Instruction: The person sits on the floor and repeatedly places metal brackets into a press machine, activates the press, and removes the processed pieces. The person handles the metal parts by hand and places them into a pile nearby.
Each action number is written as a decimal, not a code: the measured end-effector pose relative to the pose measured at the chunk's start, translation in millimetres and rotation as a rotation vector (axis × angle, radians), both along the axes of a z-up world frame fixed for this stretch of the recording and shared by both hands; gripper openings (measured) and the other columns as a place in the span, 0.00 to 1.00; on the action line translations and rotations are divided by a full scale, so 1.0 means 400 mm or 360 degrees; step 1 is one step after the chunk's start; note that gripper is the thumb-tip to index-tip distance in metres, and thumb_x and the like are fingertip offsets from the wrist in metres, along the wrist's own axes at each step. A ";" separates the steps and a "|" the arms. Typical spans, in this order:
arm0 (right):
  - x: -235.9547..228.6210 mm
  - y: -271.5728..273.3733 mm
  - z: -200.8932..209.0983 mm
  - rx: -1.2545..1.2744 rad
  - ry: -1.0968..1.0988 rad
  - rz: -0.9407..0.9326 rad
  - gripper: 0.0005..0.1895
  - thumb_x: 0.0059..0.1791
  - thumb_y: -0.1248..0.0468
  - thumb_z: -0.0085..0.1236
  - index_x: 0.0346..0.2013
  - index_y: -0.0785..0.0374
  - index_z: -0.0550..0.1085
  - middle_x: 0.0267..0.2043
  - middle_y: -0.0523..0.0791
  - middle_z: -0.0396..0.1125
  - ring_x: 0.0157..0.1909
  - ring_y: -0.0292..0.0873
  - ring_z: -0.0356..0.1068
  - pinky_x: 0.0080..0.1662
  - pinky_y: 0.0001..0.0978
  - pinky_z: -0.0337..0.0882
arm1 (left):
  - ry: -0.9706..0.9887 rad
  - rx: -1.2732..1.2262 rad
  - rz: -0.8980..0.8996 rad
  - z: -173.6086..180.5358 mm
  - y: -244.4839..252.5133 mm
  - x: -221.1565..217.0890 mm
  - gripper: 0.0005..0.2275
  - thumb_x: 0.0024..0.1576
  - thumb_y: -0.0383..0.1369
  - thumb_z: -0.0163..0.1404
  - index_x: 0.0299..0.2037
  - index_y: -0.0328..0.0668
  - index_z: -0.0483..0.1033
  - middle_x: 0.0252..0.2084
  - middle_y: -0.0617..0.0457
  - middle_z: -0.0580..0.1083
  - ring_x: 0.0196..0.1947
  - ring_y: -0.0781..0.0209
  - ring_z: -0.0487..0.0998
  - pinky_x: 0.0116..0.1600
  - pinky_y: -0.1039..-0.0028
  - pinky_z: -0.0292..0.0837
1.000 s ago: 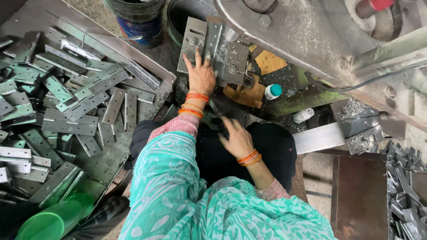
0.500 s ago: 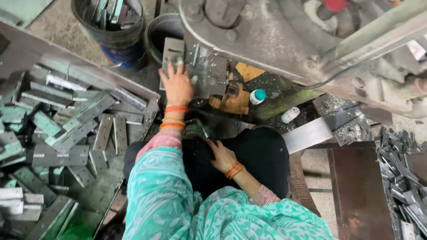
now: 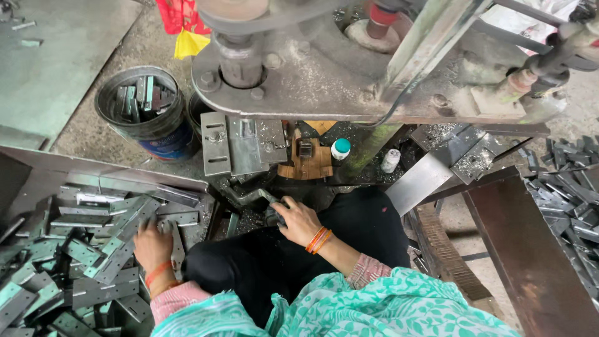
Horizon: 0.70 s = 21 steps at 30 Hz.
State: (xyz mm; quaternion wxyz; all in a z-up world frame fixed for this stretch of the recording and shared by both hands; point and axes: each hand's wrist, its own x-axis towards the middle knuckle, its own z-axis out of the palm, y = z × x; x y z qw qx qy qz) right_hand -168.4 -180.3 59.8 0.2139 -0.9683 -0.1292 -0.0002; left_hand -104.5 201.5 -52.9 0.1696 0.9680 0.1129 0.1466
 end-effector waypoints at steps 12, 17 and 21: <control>0.015 -0.001 -0.046 -0.0001 0.0051 0.0020 0.36 0.41 0.62 0.66 0.65 0.52 0.68 0.65 0.55 0.60 0.54 0.59 0.70 0.51 0.50 0.74 | 0.0190 0.0367 0.0221 -0.164 -0.053 -0.140 0.18 0.56 0.43 0.59 0.54 0.49 0.78 0.59 0.43 0.73 0.55 0.41 0.75 0.52 0.57 0.77; 0.013 -0.004 -0.048 -0.0018 0.0098 0.0011 0.36 0.42 0.61 0.65 0.65 0.51 0.68 0.64 0.53 0.60 0.55 0.58 0.71 0.52 0.50 0.74 | 0.0187 0.0252 0.0303 -0.133 -0.088 -0.152 0.26 0.49 0.48 0.64 0.55 0.42 0.78 0.54 0.39 0.74 0.53 0.39 0.74 0.54 0.56 0.76; 0.020 -0.001 -0.048 -0.0024 0.0095 0.0020 0.37 0.41 0.61 0.66 0.65 0.52 0.67 0.66 0.56 0.58 0.56 0.60 0.69 0.52 0.50 0.73 | 0.0327 0.0172 0.0422 -0.141 -0.094 -0.135 0.24 0.48 0.43 0.65 0.51 0.39 0.78 0.52 0.37 0.74 0.53 0.37 0.74 0.55 0.55 0.75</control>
